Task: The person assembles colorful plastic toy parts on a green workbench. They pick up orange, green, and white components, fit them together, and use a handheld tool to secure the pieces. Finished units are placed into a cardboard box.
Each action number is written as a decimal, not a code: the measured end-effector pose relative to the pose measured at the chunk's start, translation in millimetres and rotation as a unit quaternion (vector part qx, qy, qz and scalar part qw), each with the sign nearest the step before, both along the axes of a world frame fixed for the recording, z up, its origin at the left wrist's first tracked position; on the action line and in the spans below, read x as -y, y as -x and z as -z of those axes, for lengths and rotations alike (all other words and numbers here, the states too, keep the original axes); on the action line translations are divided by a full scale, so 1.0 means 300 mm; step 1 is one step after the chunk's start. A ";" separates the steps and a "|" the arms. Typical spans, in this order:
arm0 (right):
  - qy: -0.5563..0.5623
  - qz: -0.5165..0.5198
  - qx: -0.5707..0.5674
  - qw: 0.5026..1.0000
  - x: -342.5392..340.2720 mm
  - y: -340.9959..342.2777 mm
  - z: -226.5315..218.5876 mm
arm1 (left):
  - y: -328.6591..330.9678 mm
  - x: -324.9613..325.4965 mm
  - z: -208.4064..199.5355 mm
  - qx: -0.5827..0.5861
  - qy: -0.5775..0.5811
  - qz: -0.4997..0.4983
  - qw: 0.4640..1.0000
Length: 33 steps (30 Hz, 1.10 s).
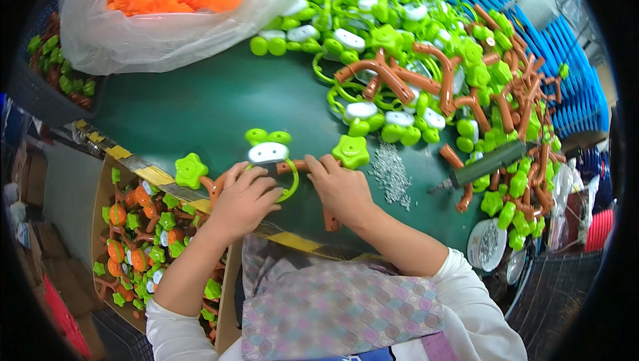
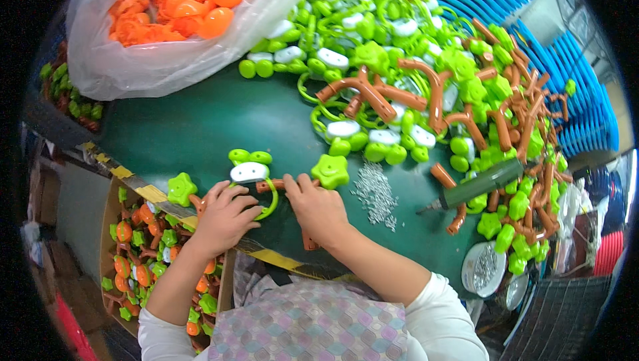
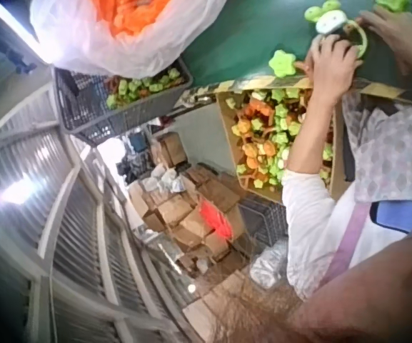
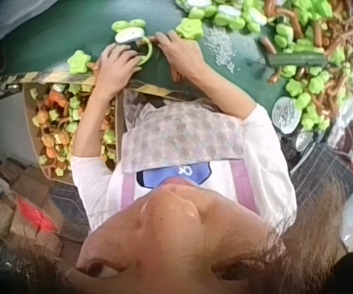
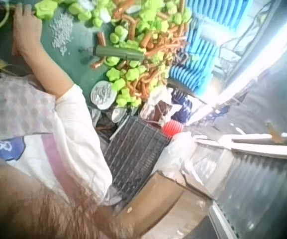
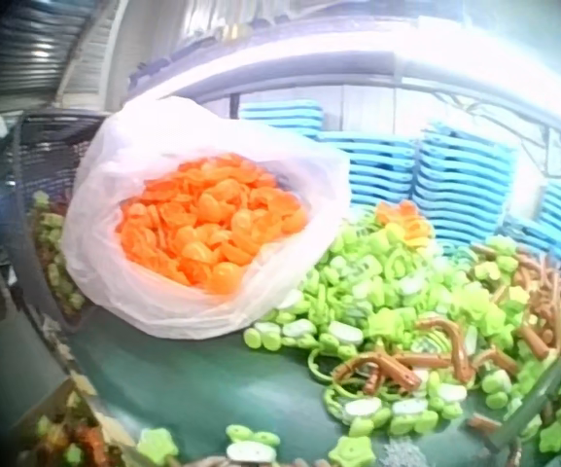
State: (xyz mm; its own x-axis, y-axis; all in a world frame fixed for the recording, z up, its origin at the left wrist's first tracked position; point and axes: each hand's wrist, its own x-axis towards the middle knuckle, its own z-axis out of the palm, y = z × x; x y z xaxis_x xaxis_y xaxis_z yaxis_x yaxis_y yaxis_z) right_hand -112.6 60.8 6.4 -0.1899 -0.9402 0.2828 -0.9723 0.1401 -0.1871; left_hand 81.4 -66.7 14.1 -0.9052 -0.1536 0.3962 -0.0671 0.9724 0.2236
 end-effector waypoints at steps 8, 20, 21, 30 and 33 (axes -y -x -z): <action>0.127 -0.106 0.010 0.986 0.407 0.090 -0.217 | 0.013 0.043 0.041 0.019 -0.056 -0.061 0.996; 0.226 -0.205 0.161 0.939 0.888 0.134 -0.331 | -0.009 0.070 -0.054 -0.243 -0.492 -0.217 0.807; 0.132 -0.245 0.274 0.921 0.765 0.089 -0.326 | -0.004 0.062 -0.077 -0.346 -0.558 -0.198 0.728; 0.085 -0.325 0.107 0.936 0.082 0.056 -0.225 | -0.015 -0.052 -0.057 -0.266 -0.613 -0.040 0.743; 0.078 -0.282 0.313 0.904 0.033 0.012 -0.212 | -0.015 -0.086 -0.033 -0.320 -0.651 -0.018 0.688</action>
